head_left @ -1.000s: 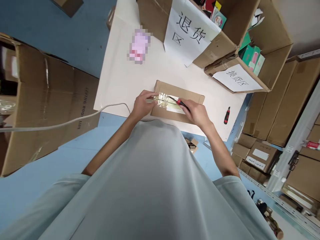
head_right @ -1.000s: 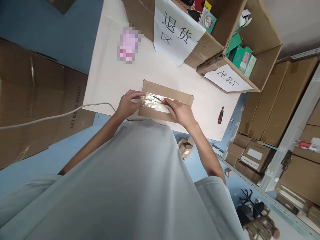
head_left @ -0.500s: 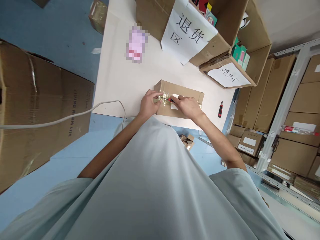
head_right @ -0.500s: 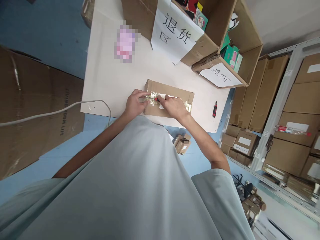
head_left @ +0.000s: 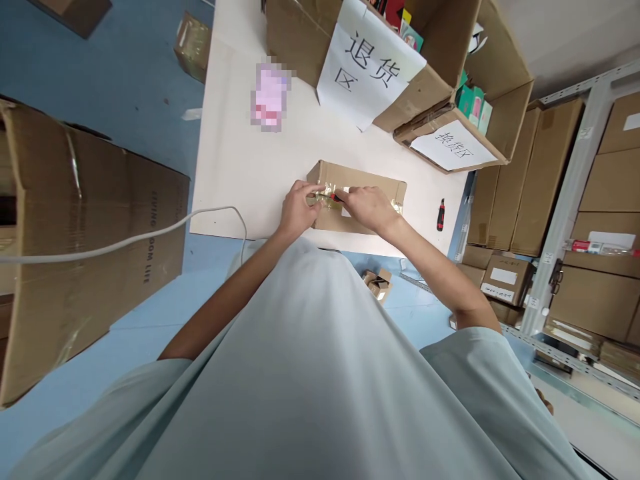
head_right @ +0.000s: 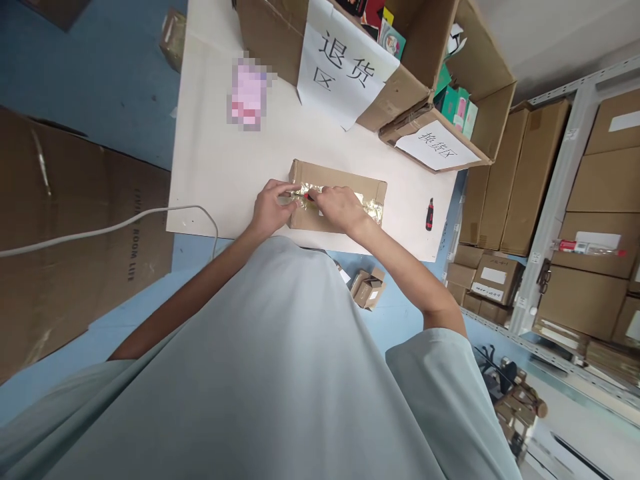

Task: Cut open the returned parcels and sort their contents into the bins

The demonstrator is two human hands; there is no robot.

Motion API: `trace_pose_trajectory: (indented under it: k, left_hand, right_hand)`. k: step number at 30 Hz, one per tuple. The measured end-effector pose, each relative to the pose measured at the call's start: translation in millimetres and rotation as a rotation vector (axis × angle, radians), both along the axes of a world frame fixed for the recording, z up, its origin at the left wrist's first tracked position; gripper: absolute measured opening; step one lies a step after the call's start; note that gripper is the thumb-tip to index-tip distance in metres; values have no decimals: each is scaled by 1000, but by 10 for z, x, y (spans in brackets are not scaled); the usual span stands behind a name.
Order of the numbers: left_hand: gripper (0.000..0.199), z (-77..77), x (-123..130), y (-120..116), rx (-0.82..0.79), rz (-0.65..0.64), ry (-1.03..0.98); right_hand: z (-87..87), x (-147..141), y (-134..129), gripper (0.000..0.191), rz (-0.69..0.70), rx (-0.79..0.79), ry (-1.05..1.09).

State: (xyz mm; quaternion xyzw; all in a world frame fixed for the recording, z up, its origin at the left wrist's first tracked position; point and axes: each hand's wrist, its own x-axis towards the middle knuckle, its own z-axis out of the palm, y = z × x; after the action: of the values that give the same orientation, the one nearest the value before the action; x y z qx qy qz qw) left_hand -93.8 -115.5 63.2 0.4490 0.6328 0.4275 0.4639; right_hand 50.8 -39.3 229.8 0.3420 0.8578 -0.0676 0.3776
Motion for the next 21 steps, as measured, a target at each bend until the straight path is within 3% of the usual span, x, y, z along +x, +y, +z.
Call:
trace_pose_trajectory:
  k: [5,9,17,21]
  left_hand:
    - [37,4,20,2,-21,24,11]
    - [39,-7,30,-16,-31,56,14]
    - [38,6,113,-44,-63,156,61]
    - [38,48,167,-63,-60,202,138]
  right_hand:
    - [-4,43,11,43,-11,1,-49]
    - [7,405,55,45,-69,6,-102]
    - [203,1805,218,46,-285,82,-164]
    - [144,2633,331,47,-367,157,-232]
